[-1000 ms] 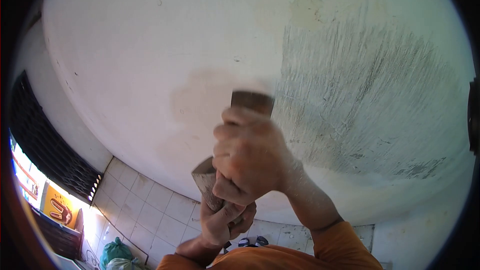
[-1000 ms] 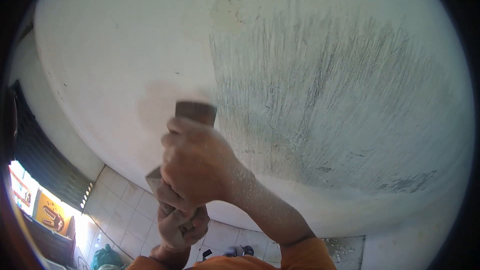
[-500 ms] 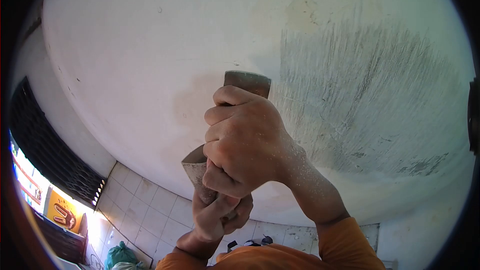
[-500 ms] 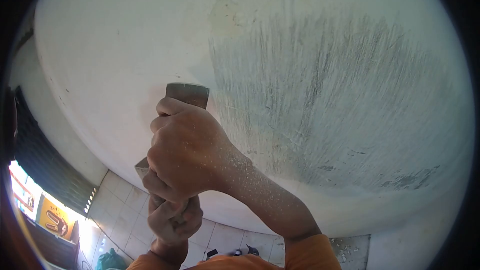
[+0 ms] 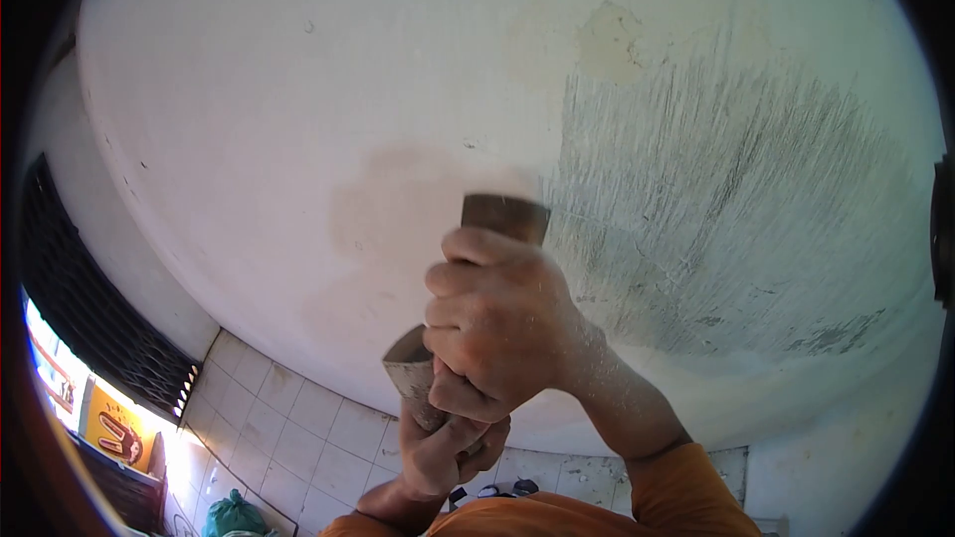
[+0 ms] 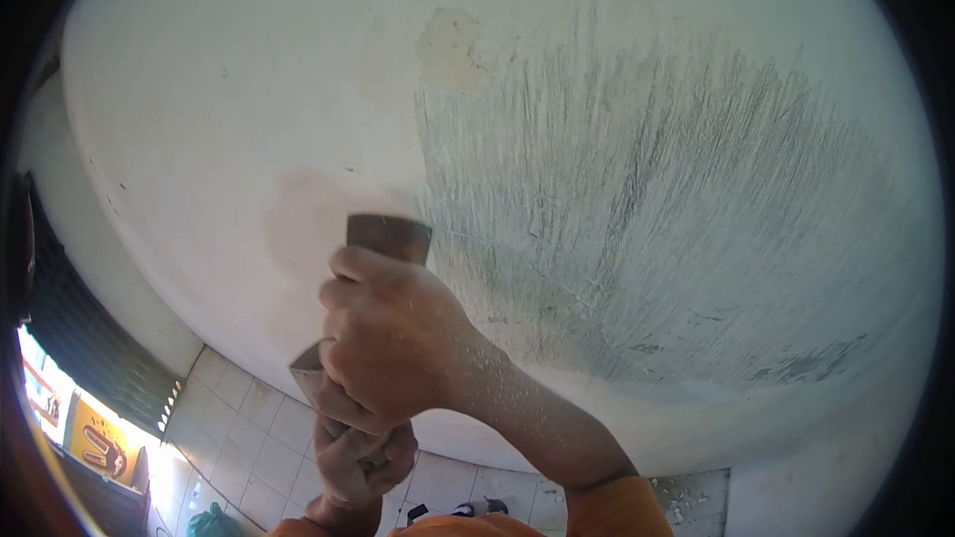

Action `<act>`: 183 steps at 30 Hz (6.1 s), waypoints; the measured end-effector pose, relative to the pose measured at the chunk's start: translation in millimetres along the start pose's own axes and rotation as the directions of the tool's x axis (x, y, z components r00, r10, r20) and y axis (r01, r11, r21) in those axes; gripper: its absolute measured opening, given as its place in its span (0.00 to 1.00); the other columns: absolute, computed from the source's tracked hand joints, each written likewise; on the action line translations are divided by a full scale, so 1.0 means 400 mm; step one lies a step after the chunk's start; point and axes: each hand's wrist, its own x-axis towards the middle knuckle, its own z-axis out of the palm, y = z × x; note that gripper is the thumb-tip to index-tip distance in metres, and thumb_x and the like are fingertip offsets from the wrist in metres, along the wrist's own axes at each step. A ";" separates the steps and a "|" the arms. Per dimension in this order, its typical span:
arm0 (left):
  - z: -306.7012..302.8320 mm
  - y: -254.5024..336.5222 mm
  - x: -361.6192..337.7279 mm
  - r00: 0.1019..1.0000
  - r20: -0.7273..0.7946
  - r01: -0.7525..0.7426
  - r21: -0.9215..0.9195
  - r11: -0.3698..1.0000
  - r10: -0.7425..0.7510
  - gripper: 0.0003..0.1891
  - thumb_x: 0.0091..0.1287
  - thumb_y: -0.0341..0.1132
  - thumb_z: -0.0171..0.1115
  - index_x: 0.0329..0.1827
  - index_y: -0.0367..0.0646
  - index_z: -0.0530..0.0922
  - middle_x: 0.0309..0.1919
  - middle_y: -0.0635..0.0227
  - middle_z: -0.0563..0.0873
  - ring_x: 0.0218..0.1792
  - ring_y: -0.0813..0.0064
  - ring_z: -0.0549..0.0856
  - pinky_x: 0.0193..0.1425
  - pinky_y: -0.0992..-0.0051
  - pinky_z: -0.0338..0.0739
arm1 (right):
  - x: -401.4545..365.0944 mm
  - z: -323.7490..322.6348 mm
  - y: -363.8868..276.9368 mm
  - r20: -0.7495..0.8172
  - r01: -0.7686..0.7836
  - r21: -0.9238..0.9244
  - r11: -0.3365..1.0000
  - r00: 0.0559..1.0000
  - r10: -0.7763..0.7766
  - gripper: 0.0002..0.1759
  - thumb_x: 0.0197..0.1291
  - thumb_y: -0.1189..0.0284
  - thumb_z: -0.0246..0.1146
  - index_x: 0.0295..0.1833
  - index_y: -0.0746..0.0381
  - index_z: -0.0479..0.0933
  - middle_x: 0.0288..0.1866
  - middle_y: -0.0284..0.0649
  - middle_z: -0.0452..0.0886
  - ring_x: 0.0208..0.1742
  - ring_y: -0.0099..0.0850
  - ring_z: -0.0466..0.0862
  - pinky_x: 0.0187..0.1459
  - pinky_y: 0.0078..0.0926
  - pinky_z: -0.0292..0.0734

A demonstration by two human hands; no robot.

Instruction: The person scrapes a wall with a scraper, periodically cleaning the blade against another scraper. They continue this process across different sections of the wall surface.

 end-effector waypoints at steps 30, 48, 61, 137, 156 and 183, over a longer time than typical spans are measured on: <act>0.069 0.110 0.012 0.994 -0.023 0.105 -0.025 0.994 -0.106 0.30 0.65 0.32 0.59 0.67 0.48 0.55 0.22 0.63 0.72 0.09 0.83 0.64 0.09 0.84 0.53 | 0.092 -0.056 0.029 -0.084 0.003 0.040 0.999 0.996 0.000 0.18 0.40 0.59 0.54 0.07 0.55 0.71 0.08 0.32 0.68 0.19 0.27 0.70 0.40 0.25 0.67; 0.069 0.125 0.016 0.993 -0.002 0.121 -0.064 0.991 -0.122 0.26 0.65 0.34 0.62 0.63 0.44 0.61 0.23 0.61 0.71 0.10 0.83 0.62 0.09 0.83 0.53 | 0.115 -0.072 0.036 -0.078 -0.004 -0.009 1.000 0.997 0.003 0.14 0.33 0.59 0.54 0.07 0.56 0.68 0.09 0.30 0.67 0.20 0.30 0.68 0.37 0.27 0.69; 0.064 0.132 0.012 0.983 0.058 0.175 -0.028 0.984 -0.174 0.23 0.64 0.36 0.61 0.59 0.43 0.63 0.23 0.61 0.71 0.09 0.84 0.61 0.09 0.83 0.52 | 0.105 -0.066 0.027 -0.104 0.040 0.003 0.999 0.994 -0.040 0.13 0.32 0.61 0.55 0.08 0.55 0.67 0.10 0.30 0.66 0.22 0.29 0.69 0.34 0.30 0.69; 0.006 0.045 -0.014 0.995 0.046 0.094 -0.114 0.989 -0.089 0.16 0.68 0.30 0.54 0.56 0.39 0.63 0.25 0.59 0.72 0.11 0.83 0.64 0.09 0.85 0.52 | 0.039 -0.021 0.018 -0.104 0.051 0.049 0.997 0.993 -0.045 0.16 0.37 0.59 0.54 0.08 0.56 0.66 0.11 0.30 0.66 0.24 0.28 0.69 0.39 0.24 0.70; 0.003 0.030 -0.010 0.996 -0.056 0.058 -0.202 0.978 -0.071 0.22 0.54 0.23 0.46 0.55 0.34 0.62 0.27 0.58 0.72 0.12 0.82 0.63 0.10 0.86 0.52 | 0.037 -0.001 0.013 -0.040 0.035 0.038 0.999 0.999 -0.033 0.15 0.33 0.59 0.54 0.08 0.57 0.67 0.10 0.31 0.65 0.22 0.29 0.69 0.37 0.26 0.71; -0.018 0.038 0.014 0.970 0.186 0.219 -0.397 0.891 -0.155 0.18 0.66 0.29 0.58 0.56 0.40 0.65 0.24 0.62 0.71 0.12 0.83 0.63 0.12 0.85 0.55 | 0.060 -0.026 0.009 0.143 -0.039 -0.058 0.998 0.989 0.047 0.16 0.37 0.60 0.55 0.06 0.55 0.68 0.08 0.31 0.65 0.19 0.29 0.67 0.36 0.25 0.69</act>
